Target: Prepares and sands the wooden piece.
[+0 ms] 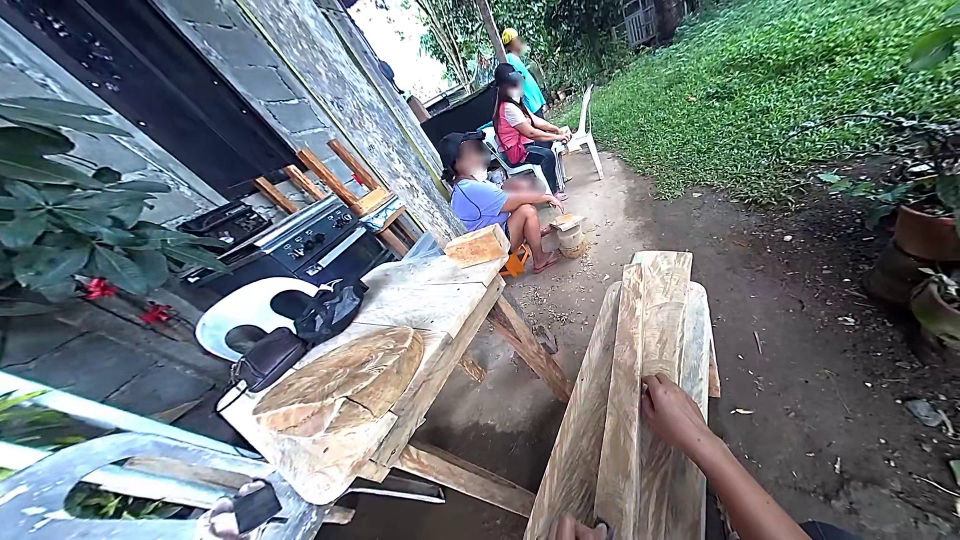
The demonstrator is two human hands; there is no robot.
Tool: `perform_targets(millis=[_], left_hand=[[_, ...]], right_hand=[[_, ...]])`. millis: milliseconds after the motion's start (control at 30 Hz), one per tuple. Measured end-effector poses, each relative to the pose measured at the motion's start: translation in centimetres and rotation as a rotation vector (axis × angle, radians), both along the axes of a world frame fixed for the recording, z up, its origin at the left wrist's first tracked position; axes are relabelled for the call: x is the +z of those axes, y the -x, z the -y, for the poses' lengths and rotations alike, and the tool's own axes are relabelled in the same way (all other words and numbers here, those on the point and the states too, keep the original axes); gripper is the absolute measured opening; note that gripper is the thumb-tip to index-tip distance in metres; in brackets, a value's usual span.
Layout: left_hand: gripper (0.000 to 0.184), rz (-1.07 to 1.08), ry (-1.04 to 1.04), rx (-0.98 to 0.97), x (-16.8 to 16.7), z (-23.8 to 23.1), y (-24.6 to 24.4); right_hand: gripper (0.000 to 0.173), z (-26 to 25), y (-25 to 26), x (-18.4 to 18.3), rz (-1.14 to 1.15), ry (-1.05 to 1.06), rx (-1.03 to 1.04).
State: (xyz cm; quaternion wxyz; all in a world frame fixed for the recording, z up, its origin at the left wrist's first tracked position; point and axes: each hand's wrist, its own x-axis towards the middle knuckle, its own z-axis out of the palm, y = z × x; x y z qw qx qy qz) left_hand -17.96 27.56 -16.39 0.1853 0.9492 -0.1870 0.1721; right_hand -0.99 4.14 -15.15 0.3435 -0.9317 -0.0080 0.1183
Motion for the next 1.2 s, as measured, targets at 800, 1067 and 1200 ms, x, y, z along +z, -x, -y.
perform_targets(millis=[800,1067,1200], left_hand=[[0.034,-0.316,-0.241,0.172,5.0,13.2,-23.9],[0.036,-0.333,-0.308,0.223,5.6,15.3,-27.8],[0.036,-0.327,-0.292,0.241,5.3,15.2,-27.8]], right_hand=[[0.039,0.0,0.2,-0.1,0.012,-0.004,-0.015],[0.040,0.1,0.0,-0.1,0.014,-0.006,0.002],[0.041,0.1,0.1,0.0,0.007,-0.017,0.011]])
